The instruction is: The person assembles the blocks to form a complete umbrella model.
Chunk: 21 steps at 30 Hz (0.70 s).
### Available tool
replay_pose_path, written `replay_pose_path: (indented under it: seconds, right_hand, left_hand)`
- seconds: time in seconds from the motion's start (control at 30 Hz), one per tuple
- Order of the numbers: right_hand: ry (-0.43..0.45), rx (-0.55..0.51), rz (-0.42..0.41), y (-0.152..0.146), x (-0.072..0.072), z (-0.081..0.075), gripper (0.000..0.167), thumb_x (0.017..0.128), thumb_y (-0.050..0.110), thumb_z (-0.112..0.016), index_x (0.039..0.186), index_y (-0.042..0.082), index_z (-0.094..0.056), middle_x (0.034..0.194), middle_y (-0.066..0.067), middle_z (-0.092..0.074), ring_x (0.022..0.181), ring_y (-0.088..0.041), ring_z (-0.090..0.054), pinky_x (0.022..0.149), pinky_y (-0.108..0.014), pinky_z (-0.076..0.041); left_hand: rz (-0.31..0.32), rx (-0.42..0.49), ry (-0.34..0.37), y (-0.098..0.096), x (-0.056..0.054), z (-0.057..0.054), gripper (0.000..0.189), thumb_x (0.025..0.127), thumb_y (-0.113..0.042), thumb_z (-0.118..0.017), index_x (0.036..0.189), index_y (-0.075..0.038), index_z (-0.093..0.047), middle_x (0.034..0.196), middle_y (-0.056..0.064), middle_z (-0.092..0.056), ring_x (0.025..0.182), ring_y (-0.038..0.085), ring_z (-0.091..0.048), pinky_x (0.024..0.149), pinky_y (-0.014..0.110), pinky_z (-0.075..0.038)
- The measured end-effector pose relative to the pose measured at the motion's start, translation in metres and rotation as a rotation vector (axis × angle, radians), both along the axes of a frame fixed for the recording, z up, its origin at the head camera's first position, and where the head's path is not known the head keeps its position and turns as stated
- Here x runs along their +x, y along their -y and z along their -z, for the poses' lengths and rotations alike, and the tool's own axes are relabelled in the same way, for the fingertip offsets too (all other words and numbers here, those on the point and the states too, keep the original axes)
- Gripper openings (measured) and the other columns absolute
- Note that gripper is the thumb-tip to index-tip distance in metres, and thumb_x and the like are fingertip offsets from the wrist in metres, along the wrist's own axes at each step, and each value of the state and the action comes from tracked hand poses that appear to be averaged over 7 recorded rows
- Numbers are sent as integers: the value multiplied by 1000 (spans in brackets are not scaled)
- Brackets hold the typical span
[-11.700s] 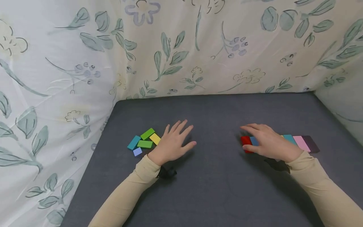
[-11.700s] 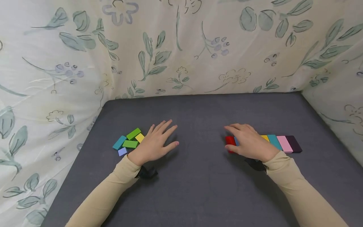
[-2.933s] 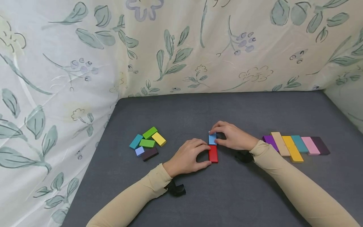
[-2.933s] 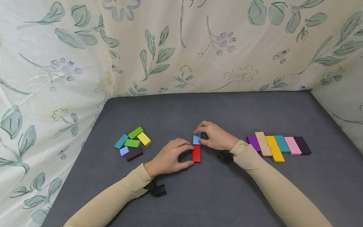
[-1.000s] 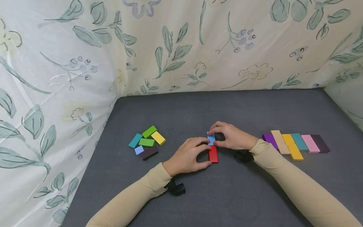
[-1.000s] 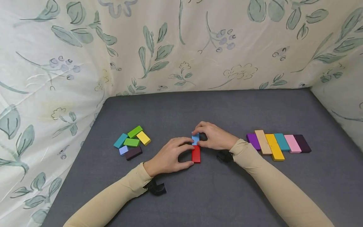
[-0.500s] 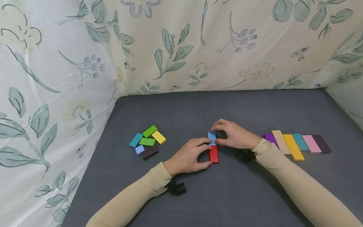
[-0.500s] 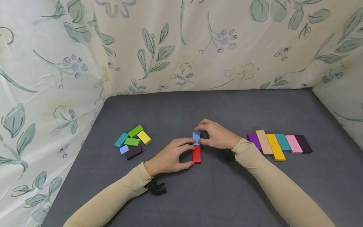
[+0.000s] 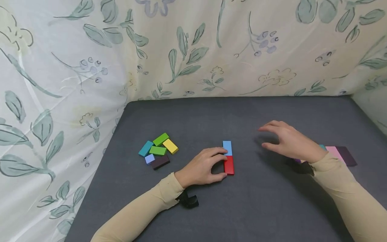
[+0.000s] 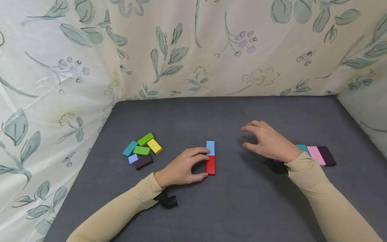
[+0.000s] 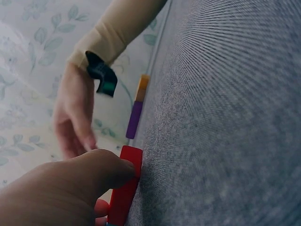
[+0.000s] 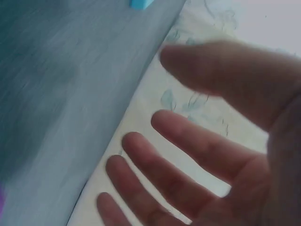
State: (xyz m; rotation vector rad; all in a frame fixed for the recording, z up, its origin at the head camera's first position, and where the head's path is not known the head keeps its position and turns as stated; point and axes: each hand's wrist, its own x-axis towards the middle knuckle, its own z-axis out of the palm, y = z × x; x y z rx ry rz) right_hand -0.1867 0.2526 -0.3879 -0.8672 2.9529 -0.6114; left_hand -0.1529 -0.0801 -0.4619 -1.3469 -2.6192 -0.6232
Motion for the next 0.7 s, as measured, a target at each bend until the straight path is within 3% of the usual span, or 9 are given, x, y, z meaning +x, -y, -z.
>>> replay_pose_path:
  seconds: [0.17, 0.33, 0.47, 0.7]
  right_hand:
    - [87, 113, 33, -28, 10, 7, 74, 83, 29, -89, 145, 5, -57, 144, -23, -53, 131, -45, -46, 100, -66, -47]
    - [18, 159, 19, -48, 19, 20, 82, 74, 27, -95, 142, 2, -57, 140, -26, -57, 124, -49, -50, 97, -66, -46]
    - [-46, 161, 6, -58, 24, 28, 85, 67, 25, -98, 137, -3, -57, 133, -29, -61, 119, -52, -53, 96, -67, -44]
    - [-28, 157, 48, -67, 30, 34, 76, 69, 17, -96, 134, 2, -60, 132, -26, -62, 121, -49, -50, 95, -70, -41]
  left_hand:
    - [7, 7, -5, 0, 0, 1, 42, 91, -34, -79, 126, -12, -70, 144, 3, -59, 135, 18, -55, 116, 39, -44]
    - [0, 3, 1, 0, 1, 0, 42, 91, -34, -79, 126, -12, -70, 144, 3, -59, 135, 18, -56, 115, 39, -45]
    - [-3, -3, 2, 0, 2, -1, 42, 92, -35, -78, 126, -13, -70, 144, 2, -59, 135, 17, -55, 115, 39, -45]
    - [-1, -3, 2, 0, 2, -1, 41, 92, -35, -78, 126, -12, -70, 144, 3, -59, 134, 17, -56, 114, 39, -46]
